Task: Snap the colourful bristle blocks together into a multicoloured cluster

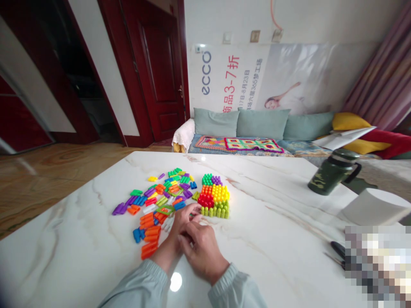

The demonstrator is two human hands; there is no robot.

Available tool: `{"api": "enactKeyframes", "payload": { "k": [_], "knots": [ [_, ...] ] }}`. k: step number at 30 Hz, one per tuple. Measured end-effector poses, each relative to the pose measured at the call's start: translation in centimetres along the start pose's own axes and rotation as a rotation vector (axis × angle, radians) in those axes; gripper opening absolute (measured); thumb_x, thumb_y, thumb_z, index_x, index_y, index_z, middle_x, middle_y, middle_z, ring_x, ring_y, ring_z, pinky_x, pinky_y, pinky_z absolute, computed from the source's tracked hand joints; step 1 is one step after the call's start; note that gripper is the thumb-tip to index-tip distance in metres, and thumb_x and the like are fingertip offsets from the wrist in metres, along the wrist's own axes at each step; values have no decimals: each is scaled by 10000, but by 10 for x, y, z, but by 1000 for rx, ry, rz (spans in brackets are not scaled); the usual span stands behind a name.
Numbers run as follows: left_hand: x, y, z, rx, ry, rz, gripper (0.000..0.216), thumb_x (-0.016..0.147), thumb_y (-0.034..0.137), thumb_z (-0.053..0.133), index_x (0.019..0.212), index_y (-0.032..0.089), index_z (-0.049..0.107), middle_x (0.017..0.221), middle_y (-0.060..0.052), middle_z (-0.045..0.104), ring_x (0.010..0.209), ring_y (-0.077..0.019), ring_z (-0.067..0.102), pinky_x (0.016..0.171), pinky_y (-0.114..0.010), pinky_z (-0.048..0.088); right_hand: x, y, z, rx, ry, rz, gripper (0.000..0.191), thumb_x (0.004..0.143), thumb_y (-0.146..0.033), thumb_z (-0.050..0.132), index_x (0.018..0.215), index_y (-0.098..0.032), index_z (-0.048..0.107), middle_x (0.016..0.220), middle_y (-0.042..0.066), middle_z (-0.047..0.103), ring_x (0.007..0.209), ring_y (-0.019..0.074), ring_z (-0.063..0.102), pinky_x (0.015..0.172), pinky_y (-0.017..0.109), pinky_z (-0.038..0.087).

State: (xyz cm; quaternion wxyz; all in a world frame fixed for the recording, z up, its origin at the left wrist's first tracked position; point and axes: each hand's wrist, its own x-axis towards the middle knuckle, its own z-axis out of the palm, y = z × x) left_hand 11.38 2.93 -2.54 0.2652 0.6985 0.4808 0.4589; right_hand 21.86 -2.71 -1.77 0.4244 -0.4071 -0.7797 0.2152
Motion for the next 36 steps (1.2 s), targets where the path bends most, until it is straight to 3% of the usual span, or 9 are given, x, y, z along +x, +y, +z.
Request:
{"api": "enactKeyframes", "payload": {
  "k": [6,12,16,27,31,36],
  "knots": [
    [2,-12,4,-52,-45,-13,274,762,118,587,1015,184,668,989,-60,729,843,-194,682,775,-327,573,1,-2,-2,19,-3,10,112,860,-129,539,851,-213,612,769,-5,621,680,131,525,680,253,405],
    [4,-28,7,-83,-10,33,304,748,124,604,1044,174,655,1026,-82,715,844,-204,679,769,-341,570,0,1,-1,30,13,39,83,865,-158,562,833,-209,619,751,-5,613,698,138,514,688,258,403],
    [5,-33,6,-76,32,104,253,759,110,581,989,174,665,937,-64,715,806,-189,675,723,-316,565,0,7,0,37,35,77,80,873,-184,573,819,-204,627,748,-5,605,698,136,516,681,251,403],
    [-4,-10,-11,-84,160,149,173,902,187,522,993,189,670,949,-63,732,881,-191,679,793,-318,540,5,21,4,113,72,124,207,939,-333,518,813,-185,590,692,-10,594,582,107,483,562,217,376],
    [-15,-1,-29,-25,242,115,200,931,192,479,999,222,665,983,-57,723,912,-182,677,781,-295,548,5,24,5,48,44,142,258,949,-366,499,799,-183,601,657,-11,584,566,113,485,545,224,369],
    [-20,-13,-85,272,342,113,187,895,177,518,958,229,686,1002,-63,709,1027,-232,622,939,-390,500,6,25,6,-104,4,112,224,929,-333,521,778,-189,602,641,-10,569,569,125,510,543,234,384]
  ]
}}
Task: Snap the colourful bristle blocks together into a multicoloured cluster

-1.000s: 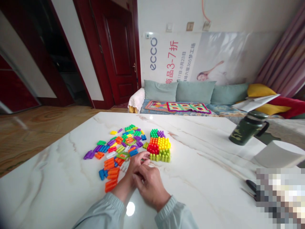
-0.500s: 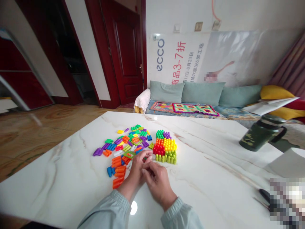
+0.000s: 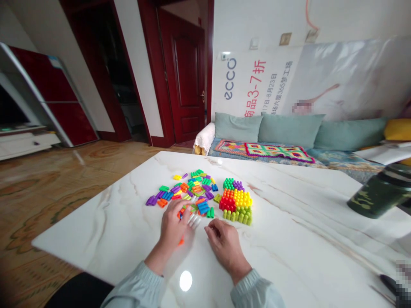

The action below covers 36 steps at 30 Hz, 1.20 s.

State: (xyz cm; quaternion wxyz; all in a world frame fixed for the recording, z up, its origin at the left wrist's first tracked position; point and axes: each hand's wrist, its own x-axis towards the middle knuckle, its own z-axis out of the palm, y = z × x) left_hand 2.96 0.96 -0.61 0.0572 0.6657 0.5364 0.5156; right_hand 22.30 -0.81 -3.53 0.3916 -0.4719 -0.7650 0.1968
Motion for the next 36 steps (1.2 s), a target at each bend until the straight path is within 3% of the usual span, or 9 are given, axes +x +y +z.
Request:
{"api": "enactKeyframes", "payload": {
  "k": [3,6,9,11,15,20,24,29,36],
  "knots": [
    [9,-35,-18,138,-27,-26,191,866,188,557,981,225,705,1054,-69,705,1042,-255,603,958,-424,485,0,-6,4,-63,8,-69,142,919,-258,519,859,-190,628,755,21,627,604,134,556,575,250,433],
    [10,-63,-17,149,-89,-12,217,894,240,537,1013,227,718,1070,-66,707,1049,-244,611,976,-420,482,3,-21,14,-122,-3,-193,193,907,-178,501,1021,-205,654,1025,79,669,831,183,630,733,304,513],
    [6,-74,-10,161,-130,11,253,918,253,493,974,213,737,1100,-77,697,1085,-245,602,1011,-430,463,8,-38,29,-254,-45,-271,344,884,-105,495,1168,-231,643,1277,95,614,1149,256,553,946,411,491],
    [5,-74,-6,177,-137,1,257,906,233,491,970,204,739,1127,-85,684,1103,-246,595,1029,-433,452,12,-44,39,-340,-56,-243,375,868,-81,510,1184,-230,646,1312,98,603,1193,282,525,979,456,475],
    [4,-72,-7,141,-104,-84,251,854,158,496,914,202,736,1111,-79,674,1093,-227,603,1017,-400,462,14,-43,46,-396,-51,-155,296,861,-79,529,1087,-210,669,1244,111,628,1108,274,570,919,432,510],
    [3,-75,-8,121,-55,-177,194,769,113,532,744,191,708,970,-76,670,999,-225,623,935,-381,502,6,-41,43,-385,17,-160,259,810,-57,527,999,-191,643,1108,114,625,1002,249,580,856,380,515],
    [3,-76,-7,102,-47,-210,165,717,116,567,737,192,711,969,-77,669,994,-234,621,918,-390,500,4,-39,47,-388,88,-149,206,878,-120,452,1009,-169,604,978,102,637,926,228,600,798,335,505],
    [3,-74,-8,65,-57,-222,142,740,153,574,748,194,710,951,-65,673,959,-214,621,885,-349,512,4,-29,47,-371,170,-23,259,960,-201,376,1043,-139,613,879,101,693,786,188,648,711,275,482],
    [3,-77,-6,11,-23,-276,221,658,84,541,781,201,683,956,-52,690,945,-209,643,849,-321,528,-9,-22,31,-161,285,217,249,888,-336,528,1009,-170,668,835,59,704,717,180,654,633,265,478]
  ]
}}
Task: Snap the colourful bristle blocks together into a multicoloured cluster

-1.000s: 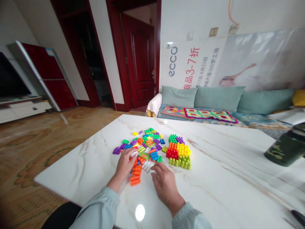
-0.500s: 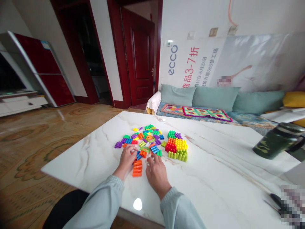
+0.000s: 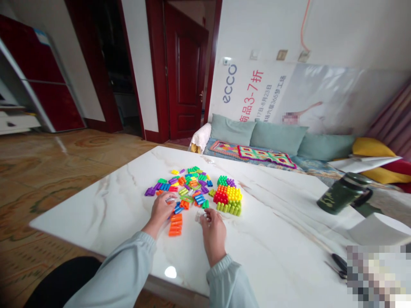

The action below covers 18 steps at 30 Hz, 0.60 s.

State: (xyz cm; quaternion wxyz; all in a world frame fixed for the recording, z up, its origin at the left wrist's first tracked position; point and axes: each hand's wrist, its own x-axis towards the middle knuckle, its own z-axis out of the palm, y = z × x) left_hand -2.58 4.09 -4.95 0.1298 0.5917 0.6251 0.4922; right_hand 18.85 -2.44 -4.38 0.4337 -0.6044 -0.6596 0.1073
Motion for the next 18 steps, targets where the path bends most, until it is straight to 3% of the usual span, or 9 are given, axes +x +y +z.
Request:
{"api": "enactKeyframes", "payload": {
  "k": [3,5,8,11,18],
  "knots": [
    [0,-1,1,-24,16,-27,204,679,114,545,809,195,681,955,-57,700,913,-205,662,828,-316,540,0,12,-14,132,-4,37,281,880,-396,540,947,-170,693,781,53,710,654,179,638,590,271,481],
    [0,-1,1,-37,21,-37,196,682,123,547,807,195,680,958,-55,707,895,-199,671,811,-305,545,3,26,-28,179,63,44,335,880,-450,542,946,-160,698,791,65,713,639,179,626,583,282,494],
    [1,-1,1,-45,27,-46,200,665,121,549,786,205,684,944,-44,715,891,-204,675,816,-307,544,10,50,-53,137,214,33,370,887,-493,532,947,-168,699,874,86,703,666,180,618,612,303,513],
    [2,-1,1,-50,38,-61,186,662,137,549,765,209,687,938,-43,722,881,-207,678,824,-310,541,14,68,-68,83,226,17,358,895,-475,523,946,-170,704,917,99,687,700,183,626,623,307,520],
    [4,-3,-1,-66,72,-101,234,768,260,504,844,188,713,883,-61,749,793,-210,691,758,-306,542,18,58,-43,84,118,-2,292,844,-416,543,909,-172,691,824,74,721,665,194,641,635,321,526]
  ]
}}
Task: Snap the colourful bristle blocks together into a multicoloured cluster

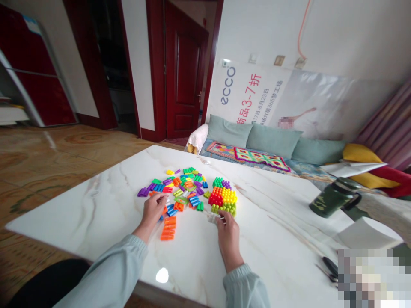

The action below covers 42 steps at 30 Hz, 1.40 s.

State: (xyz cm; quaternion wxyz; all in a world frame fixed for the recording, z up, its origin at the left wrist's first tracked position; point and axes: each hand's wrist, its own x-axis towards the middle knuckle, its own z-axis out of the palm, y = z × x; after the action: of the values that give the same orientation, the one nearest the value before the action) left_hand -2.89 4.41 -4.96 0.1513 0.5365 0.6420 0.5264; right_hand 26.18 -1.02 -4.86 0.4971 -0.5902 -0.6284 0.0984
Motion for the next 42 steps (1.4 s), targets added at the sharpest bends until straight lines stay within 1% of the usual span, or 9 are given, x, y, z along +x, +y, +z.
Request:
{"api": "enactKeyframes", "payload": {
  "k": [6,15,20,22,25,27,32,38,42],
  "knots": [
    [0,-1,-2,3,26,-9,331,851,269,399,921,184,711,948,-76,758,897,-221,698,819,-311,528,7,0,14,-77,-9,-94,251,870,-360,514,922,-174,674,881,86,711,728,201,642,700,334,515],
    [1,-6,1,43,3,-7,282,793,225,480,925,181,725,911,-57,755,832,-208,689,785,-286,522,13,8,18,-76,47,-167,257,914,-374,505,885,-178,669,840,83,677,748,215,635,685,335,502],
    [0,-1,-1,85,-13,-12,308,819,164,438,940,184,720,993,-62,753,929,-202,685,857,-280,503,6,-6,13,-98,132,-233,247,941,-357,499,978,-172,657,946,106,662,752,192,624,672,305,492],
    [-2,3,-4,126,-14,-27,304,818,151,446,938,186,724,1015,-74,748,972,-221,676,889,-302,490,-1,-18,12,-121,26,-286,236,962,-335,478,979,-178,653,917,86,663,720,165,615,656,269,463],
    [-3,7,-8,194,-11,-64,283,826,167,478,957,195,728,1047,-95,738,1043,-265,652,919,-353,469,-7,-32,13,-191,-341,-382,244,968,-301,459,884,-197,664,790,38,673,685,146,621,634,236,415],
    [1,5,-12,214,-37,-89,296,854,170,460,987,204,723,1038,-91,741,1033,-260,658,893,-353,476,-7,-35,15,-261,-470,-376,248,956,-299,471,838,-198,664,769,28,687,683,149,632,625,235,391],
    [28,-5,-29,157,-289,-40,368,804,76,491,1071,190,717,1015,-70,750,934,-195,684,825,-290,510,-4,-33,18,-323,-466,-288,246,945,-329,481,842,-199,663,789,24,710,708,164,652,623,245,366],
    [45,-2,-47,103,-697,244,342,650,109,713,952,255,778,1120,-79,708,1065,-247,633,970,-353,477,-2,-29,19,-320,-464,-259,268,942,-346,458,845,-207,665,791,30,721,710,170,658,614,250,359],
    [46,-6,-49,192,-782,415,378,750,86,582,1026,272,760,1200,-103,652,1145,-260,596,1004,-405,453,-3,-29,19,-327,-465,-239,263,942,-340,457,847,-210,665,804,28,726,720,173,661,624,254,358]
  ]
}}
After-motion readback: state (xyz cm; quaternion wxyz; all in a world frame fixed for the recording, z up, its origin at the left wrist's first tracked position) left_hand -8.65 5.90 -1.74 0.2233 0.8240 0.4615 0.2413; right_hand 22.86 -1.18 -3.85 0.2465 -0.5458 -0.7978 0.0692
